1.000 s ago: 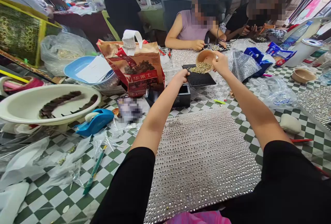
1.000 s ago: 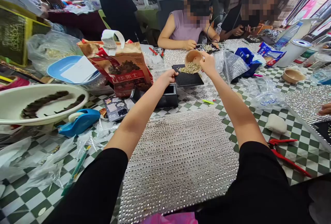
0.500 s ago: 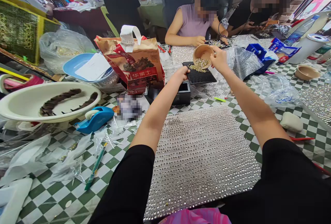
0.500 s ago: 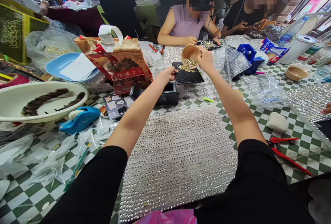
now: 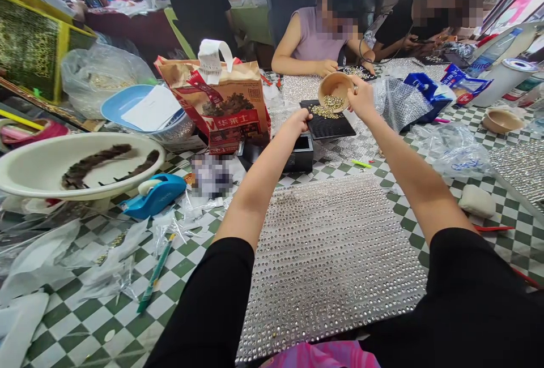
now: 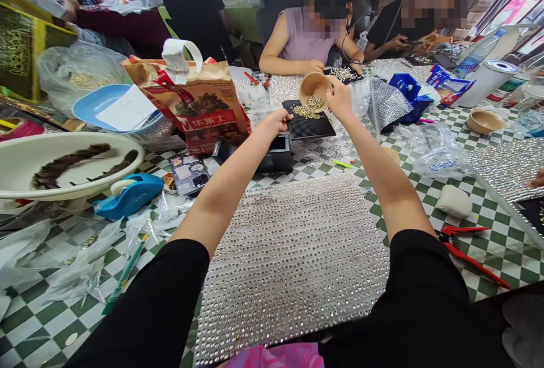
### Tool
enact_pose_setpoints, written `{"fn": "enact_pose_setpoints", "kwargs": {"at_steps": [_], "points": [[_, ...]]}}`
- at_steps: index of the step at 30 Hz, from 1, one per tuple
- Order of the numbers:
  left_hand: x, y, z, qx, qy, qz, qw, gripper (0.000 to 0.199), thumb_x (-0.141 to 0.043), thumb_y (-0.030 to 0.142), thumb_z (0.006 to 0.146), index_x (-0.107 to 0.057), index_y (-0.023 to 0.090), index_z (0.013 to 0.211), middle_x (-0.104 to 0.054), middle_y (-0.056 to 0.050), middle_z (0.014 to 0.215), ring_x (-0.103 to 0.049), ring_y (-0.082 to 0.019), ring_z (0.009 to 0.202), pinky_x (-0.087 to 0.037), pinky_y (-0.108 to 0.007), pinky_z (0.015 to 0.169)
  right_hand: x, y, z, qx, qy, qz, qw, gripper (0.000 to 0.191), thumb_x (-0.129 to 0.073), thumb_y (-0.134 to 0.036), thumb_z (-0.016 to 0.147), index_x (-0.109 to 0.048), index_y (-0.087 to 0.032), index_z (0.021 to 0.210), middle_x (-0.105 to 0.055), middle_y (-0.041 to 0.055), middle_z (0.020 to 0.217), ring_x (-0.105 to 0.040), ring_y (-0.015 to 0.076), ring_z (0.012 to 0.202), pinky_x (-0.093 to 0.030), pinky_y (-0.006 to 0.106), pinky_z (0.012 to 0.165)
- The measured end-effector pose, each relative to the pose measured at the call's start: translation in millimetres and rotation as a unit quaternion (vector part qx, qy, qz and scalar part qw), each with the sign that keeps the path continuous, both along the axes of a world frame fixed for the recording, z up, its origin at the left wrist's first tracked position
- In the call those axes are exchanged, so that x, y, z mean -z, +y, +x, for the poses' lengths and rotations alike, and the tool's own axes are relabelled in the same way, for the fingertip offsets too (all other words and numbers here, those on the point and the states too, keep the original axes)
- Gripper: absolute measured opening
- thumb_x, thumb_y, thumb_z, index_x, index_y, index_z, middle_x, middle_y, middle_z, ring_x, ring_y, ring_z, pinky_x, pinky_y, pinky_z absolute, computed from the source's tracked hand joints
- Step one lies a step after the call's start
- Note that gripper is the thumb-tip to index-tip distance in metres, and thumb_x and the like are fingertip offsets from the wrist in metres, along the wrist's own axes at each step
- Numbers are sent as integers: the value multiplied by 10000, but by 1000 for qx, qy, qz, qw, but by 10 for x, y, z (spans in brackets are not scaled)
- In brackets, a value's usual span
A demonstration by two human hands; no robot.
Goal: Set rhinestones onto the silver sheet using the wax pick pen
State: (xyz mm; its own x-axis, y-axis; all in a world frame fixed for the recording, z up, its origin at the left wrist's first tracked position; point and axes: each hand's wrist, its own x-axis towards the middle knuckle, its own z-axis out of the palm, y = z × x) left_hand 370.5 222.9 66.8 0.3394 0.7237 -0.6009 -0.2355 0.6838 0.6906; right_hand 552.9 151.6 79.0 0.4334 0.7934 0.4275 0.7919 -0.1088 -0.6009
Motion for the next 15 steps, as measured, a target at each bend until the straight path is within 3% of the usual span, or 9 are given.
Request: {"fn": "enact_pose_setpoints", "kwargs": {"at_steps": [4, 7, 11, 15], "points": [[-3, -6, -1, -8, 1, 2, 1000, 371, -550, 0, 971, -635, 184, 1281, -729, -95, 819, -688, -258, 1003, -552, -395, 927, 10, 15, 35, 15, -3, 2, 1000, 418, -493, -167, 1005, -652, -220, 1388, -773, 73, 875, -754, 245, 712, -617, 386, 746], [-7, -7, 1, -6, -1, -2, 1000, 313, -550, -14, 962, -651, 174, 1191, -715, -92, 797, -682, -248, 991, -527, -383, 951, 24, 46, 62, 22, -35, 5, 999, 429, -499, -169, 996, -635, -237, 1397, -796, 93, 1004, -775, 296, 935, -616, 440, 911], [-7, 3, 6, -4, -2, -9, 1000, 280, -567, -38, 947, -661, 179, 1097, -698, -78, 777, -668, -233, 949, -509, -354, 950, 45, 61, 50, 27, -92, 7, 995, 387, -499, -163, 1002, -650, -237, 1351, -762, 125, 1256, -701, 345, 1213, -537, 470, 1082], [5, 23, 12, -1, -4, -15, 1000, 262, -554, -39, 956, -658, 191, 1025, -674, -63, 721, -659, -235, 935, -497, -344, 964, 38, 34, 18, 6, -98, -7, 995, 339, -465, -198, 1038, -672, -214, 1306, -766, 146, 1174, -689, 366, 1231, -510, 468, 1088]]}}
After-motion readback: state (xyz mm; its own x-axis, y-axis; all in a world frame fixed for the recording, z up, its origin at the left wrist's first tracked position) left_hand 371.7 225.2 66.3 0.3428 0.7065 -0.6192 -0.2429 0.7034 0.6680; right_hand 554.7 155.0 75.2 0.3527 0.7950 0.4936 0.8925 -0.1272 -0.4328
